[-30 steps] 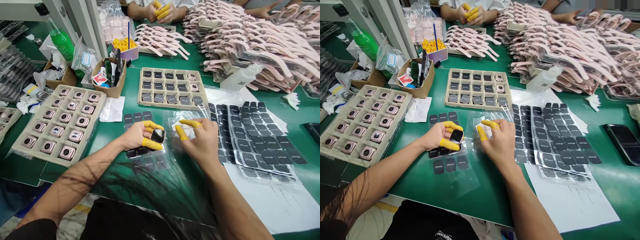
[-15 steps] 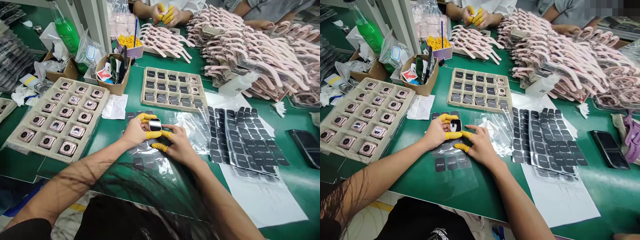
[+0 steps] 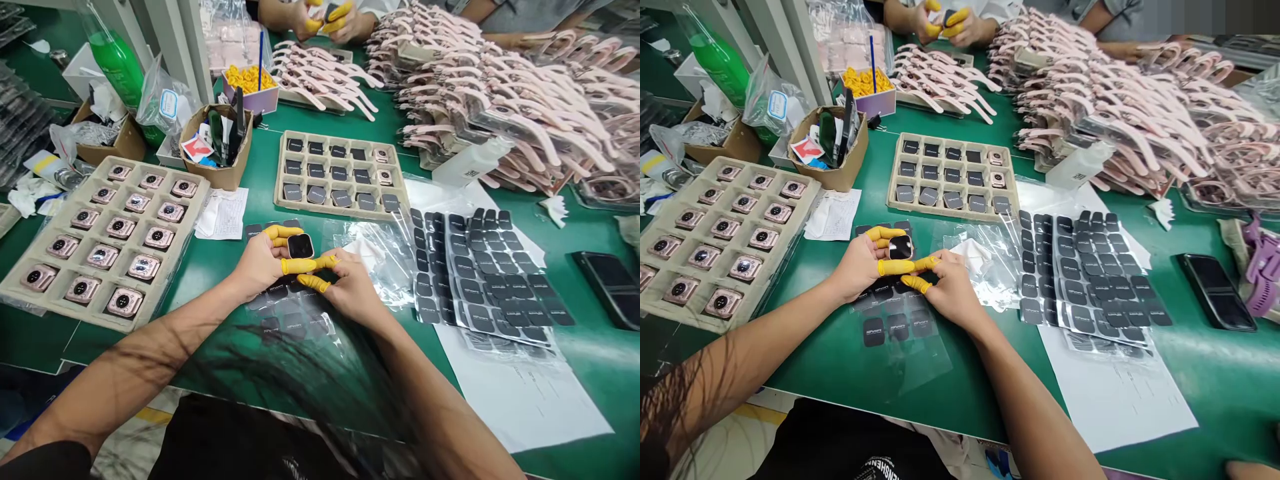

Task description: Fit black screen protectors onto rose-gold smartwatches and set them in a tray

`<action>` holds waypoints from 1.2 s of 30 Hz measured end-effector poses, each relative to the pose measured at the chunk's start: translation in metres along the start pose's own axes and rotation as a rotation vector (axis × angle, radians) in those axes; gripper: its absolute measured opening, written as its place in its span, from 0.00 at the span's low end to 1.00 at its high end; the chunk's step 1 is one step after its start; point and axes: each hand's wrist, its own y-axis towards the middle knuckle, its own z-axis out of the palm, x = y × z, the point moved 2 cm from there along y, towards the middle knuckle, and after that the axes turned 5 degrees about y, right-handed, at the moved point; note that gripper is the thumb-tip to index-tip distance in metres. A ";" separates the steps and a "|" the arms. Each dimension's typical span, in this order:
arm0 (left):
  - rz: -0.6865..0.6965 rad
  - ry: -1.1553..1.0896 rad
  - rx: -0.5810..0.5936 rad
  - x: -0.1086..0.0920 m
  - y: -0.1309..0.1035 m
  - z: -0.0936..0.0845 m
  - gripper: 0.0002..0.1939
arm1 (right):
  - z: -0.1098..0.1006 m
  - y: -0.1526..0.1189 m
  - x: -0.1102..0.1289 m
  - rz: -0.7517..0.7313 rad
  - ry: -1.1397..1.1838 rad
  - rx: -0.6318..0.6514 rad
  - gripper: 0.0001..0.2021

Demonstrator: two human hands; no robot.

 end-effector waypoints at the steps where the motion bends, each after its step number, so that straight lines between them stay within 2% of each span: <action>1: -0.010 -0.013 -0.016 0.000 0.001 -0.001 0.40 | 0.000 0.000 0.001 -0.031 0.022 -0.020 0.06; 3: -0.020 -0.049 -0.051 0.001 0.003 -0.002 0.38 | -0.005 -0.001 0.005 -0.127 0.029 -0.046 0.03; 5: -0.011 -0.066 -0.078 0.001 0.005 -0.002 0.36 | -0.014 -0.004 0.012 -0.222 0.052 -0.046 0.05; 7: 0.000 -0.013 -0.100 0.003 0.005 -0.003 0.36 | -0.026 -0.009 0.020 -0.267 0.271 0.009 0.07; 9: 0.008 0.122 -0.087 0.005 0.003 -0.002 0.37 | -0.033 -0.013 0.025 -0.208 0.648 0.076 0.09; 11: 0.037 0.329 -0.028 0.007 -0.001 0.001 0.34 | -0.033 -0.015 0.026 -0.030 0.881 0.010 0.08; 14: 0.118 0.641 0.052 0.007 -0.007 0.005 0.29 | -0.022 -0.017 0.023 0.293 0.808 -0.247 0.13; 15: 0.139 0.712 0.062 0.007 -0.008 0.006 0.28 | -0.016 -0.016 0.022 0.366 0.772 -0.294 0.15; 18: 0.162 0.830 0.077 0.004 -0.009 0.008 0.26 | -0.002 -0.013 0.020 0.485 0.769 -0.306 0.21; 24: 0.165 0.903 0.094 0.002 -0.007 0.009 0.29 | 0.006 -0.011 0.015 0.497 0.788 -0.343 0.22; 31: 0.165 0.945 0.077 0.003 -0.009 0.009 0.16 | 0.006 -0.013 0.013 0.520 0.792 -0.353 0.20; 36: 0.165 0.916 0.074 0.004 -0.009 0.009 0.25 | 0.005 -0.013 0.014 0.523 0.788 -0.344 0.21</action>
